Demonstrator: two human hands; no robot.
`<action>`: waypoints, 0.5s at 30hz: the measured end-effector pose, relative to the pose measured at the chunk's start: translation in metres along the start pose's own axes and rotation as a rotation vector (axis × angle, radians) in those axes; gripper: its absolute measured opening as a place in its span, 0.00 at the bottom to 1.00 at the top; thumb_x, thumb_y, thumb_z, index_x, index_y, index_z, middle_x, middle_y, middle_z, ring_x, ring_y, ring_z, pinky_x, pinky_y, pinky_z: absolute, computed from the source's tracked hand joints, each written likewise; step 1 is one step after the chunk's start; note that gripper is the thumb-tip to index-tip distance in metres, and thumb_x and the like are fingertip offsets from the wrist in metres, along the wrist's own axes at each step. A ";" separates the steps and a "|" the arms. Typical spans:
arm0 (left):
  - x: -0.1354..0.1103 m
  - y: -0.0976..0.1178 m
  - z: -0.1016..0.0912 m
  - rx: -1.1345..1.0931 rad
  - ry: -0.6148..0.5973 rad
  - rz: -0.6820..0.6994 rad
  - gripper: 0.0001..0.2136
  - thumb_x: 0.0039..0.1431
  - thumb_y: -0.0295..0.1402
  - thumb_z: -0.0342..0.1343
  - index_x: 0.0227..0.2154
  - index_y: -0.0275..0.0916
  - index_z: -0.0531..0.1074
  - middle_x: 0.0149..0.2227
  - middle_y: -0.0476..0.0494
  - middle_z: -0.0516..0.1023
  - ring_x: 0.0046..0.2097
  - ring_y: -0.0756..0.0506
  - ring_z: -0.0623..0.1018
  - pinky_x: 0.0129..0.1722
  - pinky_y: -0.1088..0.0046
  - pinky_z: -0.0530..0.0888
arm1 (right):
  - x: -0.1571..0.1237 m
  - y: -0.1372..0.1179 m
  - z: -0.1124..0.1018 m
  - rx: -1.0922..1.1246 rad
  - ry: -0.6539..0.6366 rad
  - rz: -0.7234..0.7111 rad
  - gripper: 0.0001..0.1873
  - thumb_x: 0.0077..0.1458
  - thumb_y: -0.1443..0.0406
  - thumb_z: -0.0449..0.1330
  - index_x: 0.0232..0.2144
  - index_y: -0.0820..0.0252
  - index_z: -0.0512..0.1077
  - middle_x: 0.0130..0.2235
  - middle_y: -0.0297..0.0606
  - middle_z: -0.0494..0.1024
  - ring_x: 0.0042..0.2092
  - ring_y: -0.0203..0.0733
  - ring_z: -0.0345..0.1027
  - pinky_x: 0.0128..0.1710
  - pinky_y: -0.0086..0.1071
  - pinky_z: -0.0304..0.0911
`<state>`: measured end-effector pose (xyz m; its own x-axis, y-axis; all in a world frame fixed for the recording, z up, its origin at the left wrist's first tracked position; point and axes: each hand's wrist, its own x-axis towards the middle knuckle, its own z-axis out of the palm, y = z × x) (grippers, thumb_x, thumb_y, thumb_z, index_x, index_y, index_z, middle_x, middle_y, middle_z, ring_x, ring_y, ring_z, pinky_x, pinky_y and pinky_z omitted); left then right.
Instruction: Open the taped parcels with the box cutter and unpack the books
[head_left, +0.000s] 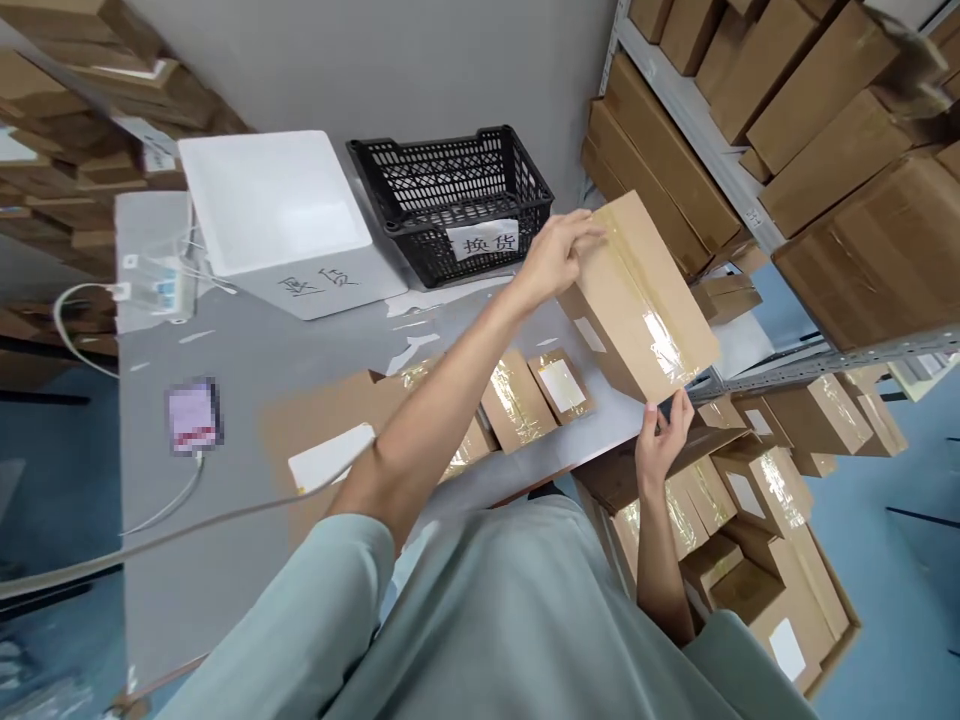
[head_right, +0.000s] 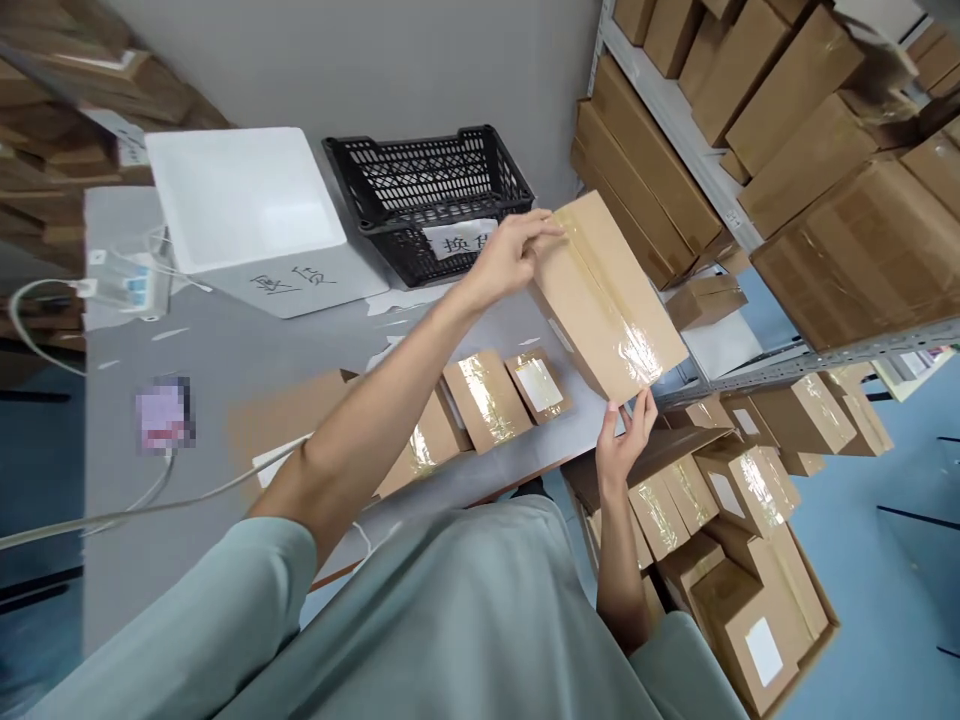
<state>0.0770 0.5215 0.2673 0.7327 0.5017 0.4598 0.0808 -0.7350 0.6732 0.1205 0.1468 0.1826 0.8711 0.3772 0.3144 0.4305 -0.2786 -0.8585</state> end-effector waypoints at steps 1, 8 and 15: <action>-0.001 -0.006 0.018 -0.008 -0.023 -0.014 0.25 0.68 0.27 0.56 0.65 0.46 0.81 0.74 0.39 0.77 0.77 0.33 0.72 0.80 0.38 0.64 | -0.001 0.006 -0.006 -0.003 -0.001 0.019 0.48 0.74 0.36 0.58 0.80 0.59 0.67 0.74 0.62 0.65 0.76 0.65 0.68 0.67 0.57 0.79; -0.033 -0.041 0.113 0.019 -0.203 -0.248 0.30 0.60 0.23 0.56 0.63 0.49 0.85 0.74 0.41 0.78 0.79 0.32 0.72 0.77 0.36 0.68 | -0.021 0.049 -0.021 0.039 -0.102 0.237 0.51 0.70 0.34 0.61 0.79 0.62 0.69 0.73 0.64 0.64 0.74 0.68 0.69 0.67 0.61 0.78; -0.077 -0.044 0.138 0.126 -0.364 -0.442 0.33 0.64 0.22 0.56 0.71 0.45 0.79 0.83 0.32 0.65 0.82 0.28 0.65 0.80 0.30 0.60 | -0.042 0.075 -0.023 -0.070 -0.338 0.367 0.53 0.69 0.30 0.57 0.73 0.68 0.71 0.73 0.70 0.67 0.69 0.66 0.76 0.62 0.57 0.81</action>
<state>0.1104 0.4519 0.1226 0.7944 0.6004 -0.0920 0.4946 -0.5514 0.6718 0.1216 0.0895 0.1145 0.8480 0.5045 -0.1622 0.1347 -0.5012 -0.8548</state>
